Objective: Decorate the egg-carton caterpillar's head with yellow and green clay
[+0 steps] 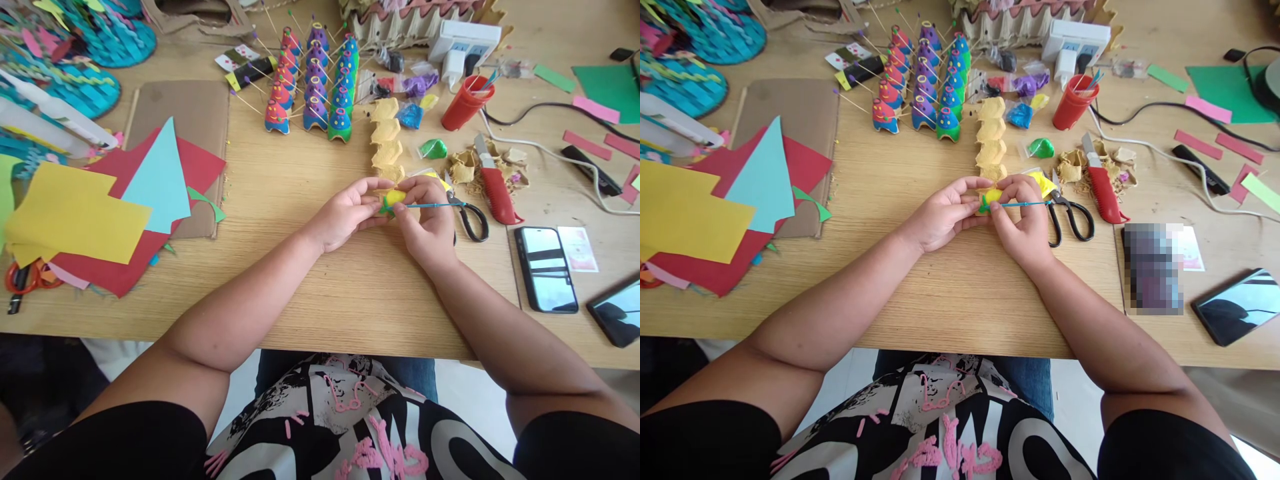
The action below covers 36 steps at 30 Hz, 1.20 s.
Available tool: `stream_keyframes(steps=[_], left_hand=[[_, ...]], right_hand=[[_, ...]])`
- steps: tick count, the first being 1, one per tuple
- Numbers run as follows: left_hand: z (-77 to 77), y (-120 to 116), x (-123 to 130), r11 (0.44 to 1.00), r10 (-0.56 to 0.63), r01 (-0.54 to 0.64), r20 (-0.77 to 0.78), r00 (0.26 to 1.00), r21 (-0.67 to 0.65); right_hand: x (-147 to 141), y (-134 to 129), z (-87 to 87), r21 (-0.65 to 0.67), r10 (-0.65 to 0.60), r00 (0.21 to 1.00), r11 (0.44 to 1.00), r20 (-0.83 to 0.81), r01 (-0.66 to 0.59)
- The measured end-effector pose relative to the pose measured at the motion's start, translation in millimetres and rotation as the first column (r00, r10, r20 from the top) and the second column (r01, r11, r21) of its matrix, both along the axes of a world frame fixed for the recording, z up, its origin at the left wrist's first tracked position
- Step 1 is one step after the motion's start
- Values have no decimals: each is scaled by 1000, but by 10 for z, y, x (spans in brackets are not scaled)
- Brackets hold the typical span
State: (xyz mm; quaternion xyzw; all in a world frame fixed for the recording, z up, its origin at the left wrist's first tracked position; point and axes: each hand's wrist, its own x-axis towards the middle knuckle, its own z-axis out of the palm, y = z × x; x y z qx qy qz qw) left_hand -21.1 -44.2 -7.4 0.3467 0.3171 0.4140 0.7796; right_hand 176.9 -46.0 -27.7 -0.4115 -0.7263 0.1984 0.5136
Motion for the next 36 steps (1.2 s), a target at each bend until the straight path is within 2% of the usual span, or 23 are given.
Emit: stream_keyframes(steps=[15,22,29,36], left_hand=[[11,-12,5,1000,3,-3,-29,1000,-1],[5,-1,-9,1000,-8,8,-40,999,4],[9,23,-34,1000,16,-16,1,1000,-2],[25,9,-44,999,26,-28,32,999,46]], right_hand=[[-2,1,14,2,10,1000,1000,5,-10],[-12,8,17,-69,8,999,998,-51,-12],[63,121,-59,-123,92,978,986,-189,-117],[95,72,100,-150,181,975,968,-128,-199]])
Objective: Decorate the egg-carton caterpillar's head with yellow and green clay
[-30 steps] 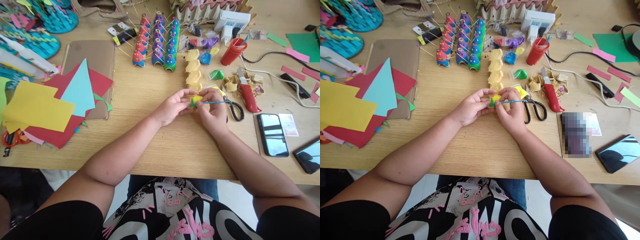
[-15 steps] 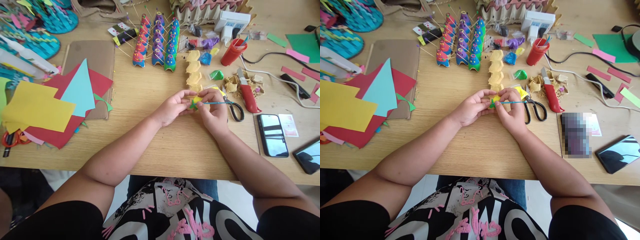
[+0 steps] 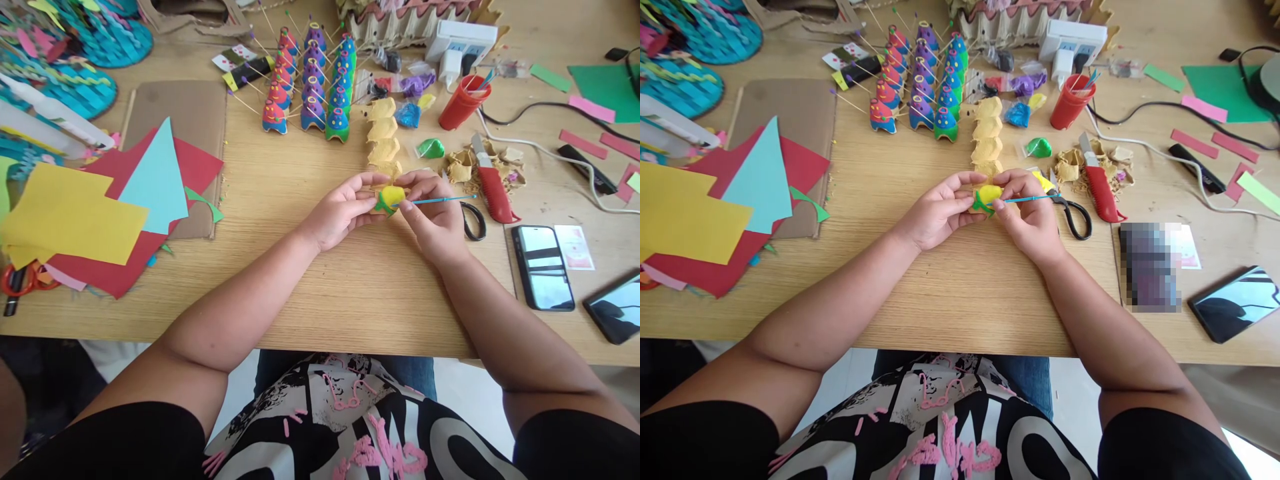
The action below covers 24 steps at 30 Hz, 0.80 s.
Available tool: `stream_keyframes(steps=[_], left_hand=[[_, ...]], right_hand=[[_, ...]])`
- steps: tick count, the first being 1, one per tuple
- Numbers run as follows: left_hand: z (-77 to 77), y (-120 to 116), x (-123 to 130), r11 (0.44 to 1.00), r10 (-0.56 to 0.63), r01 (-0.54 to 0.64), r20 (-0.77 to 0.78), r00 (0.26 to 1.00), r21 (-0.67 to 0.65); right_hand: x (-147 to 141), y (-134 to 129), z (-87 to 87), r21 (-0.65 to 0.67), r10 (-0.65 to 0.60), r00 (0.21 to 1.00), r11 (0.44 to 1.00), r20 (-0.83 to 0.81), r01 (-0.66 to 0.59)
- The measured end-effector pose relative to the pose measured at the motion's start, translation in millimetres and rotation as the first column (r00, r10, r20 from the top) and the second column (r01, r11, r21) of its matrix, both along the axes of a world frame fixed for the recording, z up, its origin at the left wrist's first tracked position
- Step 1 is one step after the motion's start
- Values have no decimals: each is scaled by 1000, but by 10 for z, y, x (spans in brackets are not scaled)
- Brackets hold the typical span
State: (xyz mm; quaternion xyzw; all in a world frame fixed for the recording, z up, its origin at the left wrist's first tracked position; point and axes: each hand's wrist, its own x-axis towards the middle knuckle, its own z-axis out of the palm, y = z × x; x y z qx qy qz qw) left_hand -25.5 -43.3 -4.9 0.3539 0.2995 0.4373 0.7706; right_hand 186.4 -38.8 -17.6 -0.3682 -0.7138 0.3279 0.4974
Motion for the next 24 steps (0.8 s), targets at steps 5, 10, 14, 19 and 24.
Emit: stream_keyframes(steps=[5,10,14,19,24], left_hand=[[-61,32,-33,998,-17,15,28,999,68],[-89,53,-64,993,-37,32,42,998,110],[-64,49,-82,994,-24,19,53,998,106],[-68,52,-70,998,-3,-3,88,996,67],[-83,52,-50,998,-3,-2,90,996,63]], right_hand=[[18,1,4,32,63,993,998,-100,-60],[12,-14,29,71,71,991,995,-115,-63],[3,-56,69,109,60,995,993,-80,-52],[13,-77,72,163,59,998,985,4,-59],[16,-69,61,184,45,998,982,42,-52]])
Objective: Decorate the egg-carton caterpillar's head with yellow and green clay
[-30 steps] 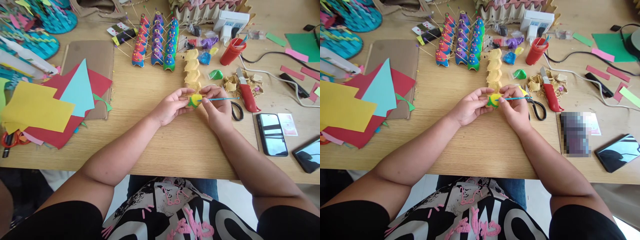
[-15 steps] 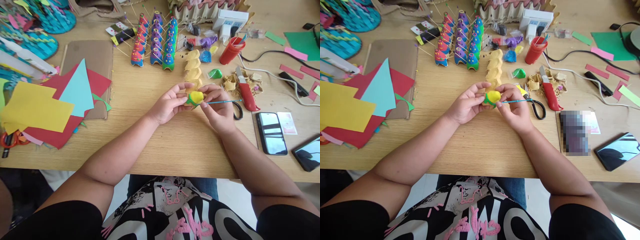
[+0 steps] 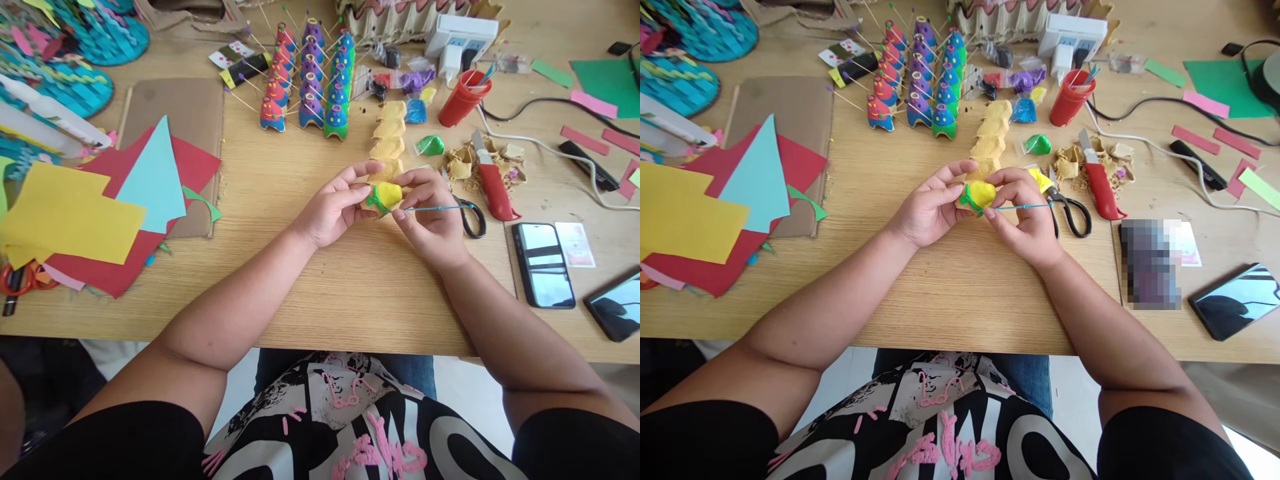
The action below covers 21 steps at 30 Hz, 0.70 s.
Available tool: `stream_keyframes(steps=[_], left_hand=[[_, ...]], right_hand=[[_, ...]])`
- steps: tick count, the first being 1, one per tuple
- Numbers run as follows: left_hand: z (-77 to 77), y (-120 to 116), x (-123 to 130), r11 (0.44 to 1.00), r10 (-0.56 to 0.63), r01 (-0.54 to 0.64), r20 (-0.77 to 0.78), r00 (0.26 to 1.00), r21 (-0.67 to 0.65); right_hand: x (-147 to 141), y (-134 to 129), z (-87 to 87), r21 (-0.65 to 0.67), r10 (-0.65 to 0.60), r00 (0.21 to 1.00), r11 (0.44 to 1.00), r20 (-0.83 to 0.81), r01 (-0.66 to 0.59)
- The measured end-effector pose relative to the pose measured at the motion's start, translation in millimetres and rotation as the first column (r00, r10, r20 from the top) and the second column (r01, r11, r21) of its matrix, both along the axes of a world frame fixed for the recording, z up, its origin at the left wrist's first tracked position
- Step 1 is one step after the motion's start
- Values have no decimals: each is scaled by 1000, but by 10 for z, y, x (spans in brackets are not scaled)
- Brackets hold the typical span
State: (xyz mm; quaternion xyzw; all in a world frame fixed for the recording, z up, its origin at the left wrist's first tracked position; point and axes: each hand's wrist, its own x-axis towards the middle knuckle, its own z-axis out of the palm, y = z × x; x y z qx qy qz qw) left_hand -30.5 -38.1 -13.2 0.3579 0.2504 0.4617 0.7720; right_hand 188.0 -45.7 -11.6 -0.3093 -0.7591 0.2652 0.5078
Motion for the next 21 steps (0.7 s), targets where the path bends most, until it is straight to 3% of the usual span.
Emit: stream_keyframes(steps=[15,21], left_hand=[[-2,-3,-19,1000,-25,25,-22,999,-9],[14,-11,-17,1000,-15,15,-26,1000,12]], right_hand=[[-14,53,-49,40,-39,999,998,-12,39],[-27,18,-24,-35,-18,999,999,-35,17]])
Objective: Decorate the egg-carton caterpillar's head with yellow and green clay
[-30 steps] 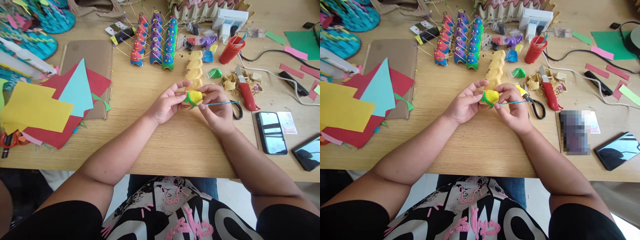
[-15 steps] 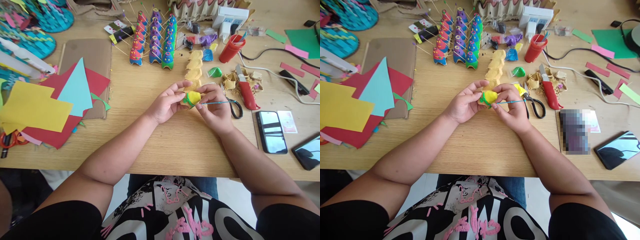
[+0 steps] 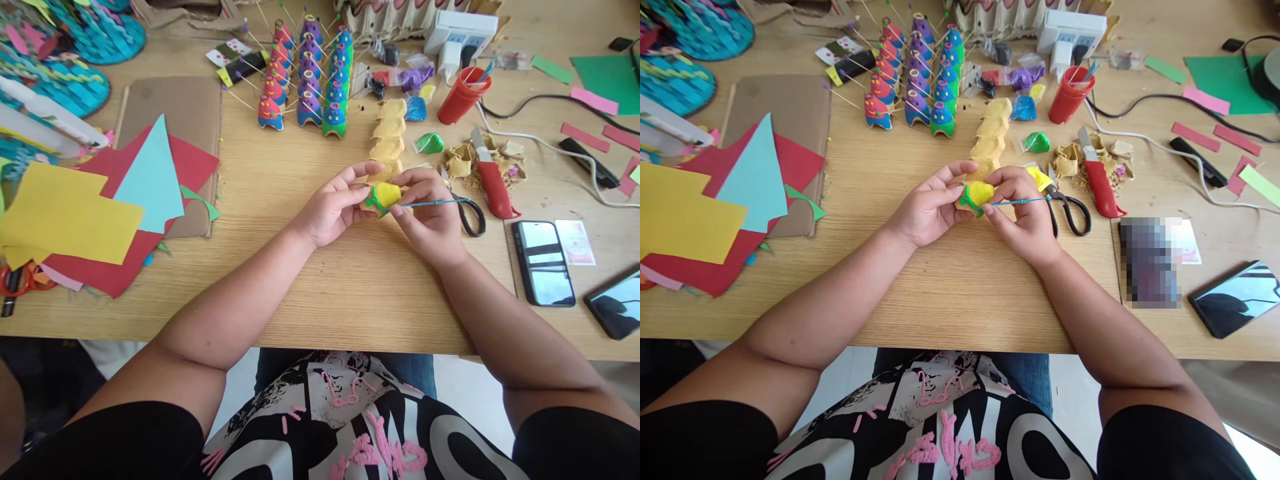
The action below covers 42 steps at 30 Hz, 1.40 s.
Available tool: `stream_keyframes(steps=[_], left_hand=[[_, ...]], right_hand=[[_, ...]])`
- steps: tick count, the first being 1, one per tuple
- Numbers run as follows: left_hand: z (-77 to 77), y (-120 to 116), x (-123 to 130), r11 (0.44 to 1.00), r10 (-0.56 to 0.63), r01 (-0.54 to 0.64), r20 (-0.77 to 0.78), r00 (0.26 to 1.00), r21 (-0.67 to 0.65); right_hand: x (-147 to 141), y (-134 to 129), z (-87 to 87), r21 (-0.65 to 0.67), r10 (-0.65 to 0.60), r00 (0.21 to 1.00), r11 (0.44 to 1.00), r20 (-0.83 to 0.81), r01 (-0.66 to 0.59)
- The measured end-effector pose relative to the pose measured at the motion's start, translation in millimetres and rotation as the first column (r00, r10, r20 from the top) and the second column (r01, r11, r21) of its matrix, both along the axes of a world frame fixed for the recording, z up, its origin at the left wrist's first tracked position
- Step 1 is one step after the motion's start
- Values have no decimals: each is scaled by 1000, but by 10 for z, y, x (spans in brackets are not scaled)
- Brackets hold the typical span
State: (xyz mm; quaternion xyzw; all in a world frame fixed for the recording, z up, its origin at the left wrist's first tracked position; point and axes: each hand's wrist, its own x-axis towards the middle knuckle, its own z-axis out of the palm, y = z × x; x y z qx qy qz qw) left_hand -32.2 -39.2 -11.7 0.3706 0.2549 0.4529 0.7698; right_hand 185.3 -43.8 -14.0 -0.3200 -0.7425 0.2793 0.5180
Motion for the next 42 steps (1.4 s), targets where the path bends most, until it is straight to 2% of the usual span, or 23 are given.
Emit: stream_keyframes(steps=[4,18,26,42], left_hand=[[1,-2,3,1000,3,-3,-9,1000,3],[4,0,5,1000,1,-1,-48,999,-6],[-18,2,6,1000,8,-9,-51,999,-11],[4,-1,23,1000,-2,1,-67,998,-12]], right_hand=[[2,-24,8,-53,8,1000,999,-12,-8],[-3,21,-25,25,-61,996,998,63,59],[18,4,-58,-12,-17,1000,1000,21,17],[3,1,1,6,-62,994,998,89,61]])
